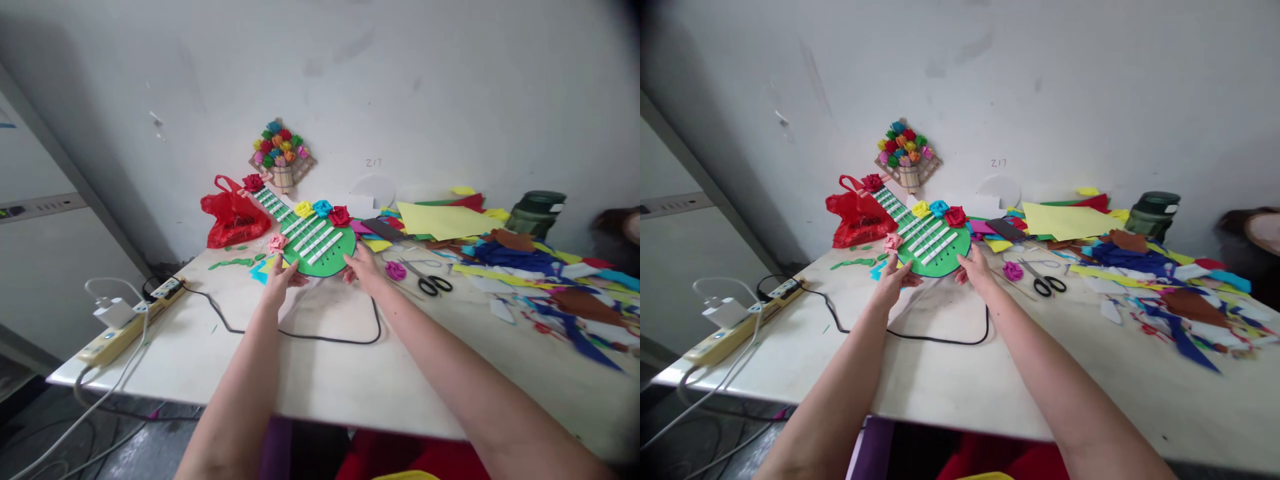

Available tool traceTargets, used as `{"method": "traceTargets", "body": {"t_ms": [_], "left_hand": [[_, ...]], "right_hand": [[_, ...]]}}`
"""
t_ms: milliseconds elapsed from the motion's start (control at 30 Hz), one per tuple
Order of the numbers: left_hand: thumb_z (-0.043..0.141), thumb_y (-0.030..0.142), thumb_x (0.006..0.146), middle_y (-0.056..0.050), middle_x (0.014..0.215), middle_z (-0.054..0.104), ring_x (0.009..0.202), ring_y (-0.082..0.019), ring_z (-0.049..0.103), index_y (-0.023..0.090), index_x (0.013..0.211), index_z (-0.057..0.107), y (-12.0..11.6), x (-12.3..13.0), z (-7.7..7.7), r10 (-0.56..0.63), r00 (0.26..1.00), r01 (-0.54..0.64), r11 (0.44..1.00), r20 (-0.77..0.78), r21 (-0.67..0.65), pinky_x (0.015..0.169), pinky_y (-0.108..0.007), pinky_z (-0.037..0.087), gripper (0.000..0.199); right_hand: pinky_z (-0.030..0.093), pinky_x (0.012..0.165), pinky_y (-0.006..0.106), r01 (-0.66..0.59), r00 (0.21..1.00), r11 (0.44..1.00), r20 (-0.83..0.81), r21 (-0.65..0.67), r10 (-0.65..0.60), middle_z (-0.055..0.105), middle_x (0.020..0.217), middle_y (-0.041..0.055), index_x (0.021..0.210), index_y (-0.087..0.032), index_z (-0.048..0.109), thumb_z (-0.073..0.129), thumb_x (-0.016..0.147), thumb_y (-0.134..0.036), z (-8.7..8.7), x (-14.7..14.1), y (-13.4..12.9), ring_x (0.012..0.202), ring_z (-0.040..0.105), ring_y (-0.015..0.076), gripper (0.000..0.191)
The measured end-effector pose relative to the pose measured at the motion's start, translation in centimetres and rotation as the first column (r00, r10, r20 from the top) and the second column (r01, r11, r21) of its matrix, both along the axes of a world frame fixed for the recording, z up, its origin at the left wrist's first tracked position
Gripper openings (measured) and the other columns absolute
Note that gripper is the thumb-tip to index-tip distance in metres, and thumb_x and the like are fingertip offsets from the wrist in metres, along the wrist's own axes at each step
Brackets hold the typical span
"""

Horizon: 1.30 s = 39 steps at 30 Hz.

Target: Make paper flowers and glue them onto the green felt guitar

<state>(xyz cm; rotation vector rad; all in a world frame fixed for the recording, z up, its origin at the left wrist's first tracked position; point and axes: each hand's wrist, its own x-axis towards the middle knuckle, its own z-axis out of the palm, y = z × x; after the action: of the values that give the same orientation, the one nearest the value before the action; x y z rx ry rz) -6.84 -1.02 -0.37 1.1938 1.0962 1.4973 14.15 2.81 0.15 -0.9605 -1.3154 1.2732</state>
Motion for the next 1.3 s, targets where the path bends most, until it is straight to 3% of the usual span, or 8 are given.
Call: {"method": "traceTargets", "body": {"t_ms": [133,333,500,700,800,1000,1300], "left_hand": [[0.070,0.042,0.069,-0.003,0.062,0.067,0.058,-0.022,0.068,0.018,0.140,0.016,-0.1,0.8,0.2,-0.047,0.999,0.047,0.998,-0.020,0.028,0.051,-0.027,0.053,0.092],[0.072,0.040,0.066,-0.003,0.075,0.068,0.063,-0.021,0.069,0.024,0.134,0.029,0.0,1.8,0.5,-0.063,0.997,0.066,0.995,-0.045,0.077,0.051,-0.025,0.053,0.082],[0.071,0.042,0.068,-0.002,0.068,0.068,0.061,-0.022,0.069,0.023,0.134,0.027,-0.2,2.2,0.4,-0.043,0.996,0.049,0.997,-0.082,0.066,0.050,-0.026,0.053,0.081],[0.070,0.043,0.068,-0.002,0.061,0.066,0.055,-0.022,0.067,0.018,0.130,0.030,-0.2,2.8,-0.5,-0.001,0.998,-0.001,0.999,0.064,0.038,0.049,-0.027,0.053,0.077],[0.069,0.045,0.070,-0.002,0.057,0.065,0.054,-0.021,0.067,0.016,0.128,0.034,-0.4,2.9,-0.5,0.027,0.998,-0.028,0.999,0.060,0.029,0.049,-0.026,0.053,0.074],[0.072,0.041,0.068,-0.002,0.064,0.068,0.059,-0.022,0.068,0.021,0.141,0.012,-1.0,3.0,-0.4,-0.053,0.999,0.053,0.994,0.005,0.100,0.052,-0.028,0.054,0.096],[0.071,0.038,0.069,0.000,0.061,0.066,0.056,-0.020,0.067,0.022,0.143,0.005,-0.4,3.8,-1.0,-0.033,0.999,0.032,0.992,0.007,0.122,0.053,-0.028,0.054,0.100]], "right_hand": [[0.042,0.036,0.019,0.061,0.998,0.998,-0.003,-0.016,-0.061,0.057,0.049,-0.0055,0.130,-0.021,0.035,0.054,0.081,-0.025,-0.3,0.8,-0.4,0.036,0.053,0.0125,0.053],[0.042,0.036,0.019,0.101,0.995,0.995,0.003,0.017,-0.101,0.056,0.051,-0.0065,0.133,-0.021,0.033,0.051,0.083,-0.024,-0.6,1.4,-0.9,0.037,0.052,0.0111,0.054],[0.042,0.037,0.019,0.119,0.992,0.992,-0.056,0.034,-0.117,0.057,0.050,-0.0062,0.138,-0.018,0.029,0.052,0.080,-0.023,-0.9,1.3,-0.7,0.036,0.051,0.0109,0.062],[0.039,0.033,0.019,0.094,0.988,0.993,-0.132,0.069,-0.084,0.056,0.046,-0.0064,0.138,-0.017,0.031,0.060,0.073,-0.032,-1.3,0.9,-0.5,0.033,0.049,0.0119,0.073],[0.037,0.031,0.019,0.075,0.989,0.996,-0.131,0.054,-0.067,0.057,0.046,-0.0051,0.135,-0.017,0.036,0.061,0.071,-0.035,-1.7,0.6,-0.3,0.031,0.047,0.0112,0.071],[0.035,0.031,0.017,0.107,0.985,0.994,-0.139,0.038,-0.100,0.056,0.044,-0.0069,0.134,-0.019,0.038,0.061,0.070,-0.035,-1.9,0.2,-0.1,0.030,0.045,0.0101,0.070],[0.029,0.029,0.015,0.136,0.974,0.990,-0.185,0.023,-0.130,0.056,0.045,-0.0070,0.129,-0.018,0.040,0.061,0.070,-0.036,-1.5,-1.3,-0.8,0.028,0.038,0.0073,0.065]]}}
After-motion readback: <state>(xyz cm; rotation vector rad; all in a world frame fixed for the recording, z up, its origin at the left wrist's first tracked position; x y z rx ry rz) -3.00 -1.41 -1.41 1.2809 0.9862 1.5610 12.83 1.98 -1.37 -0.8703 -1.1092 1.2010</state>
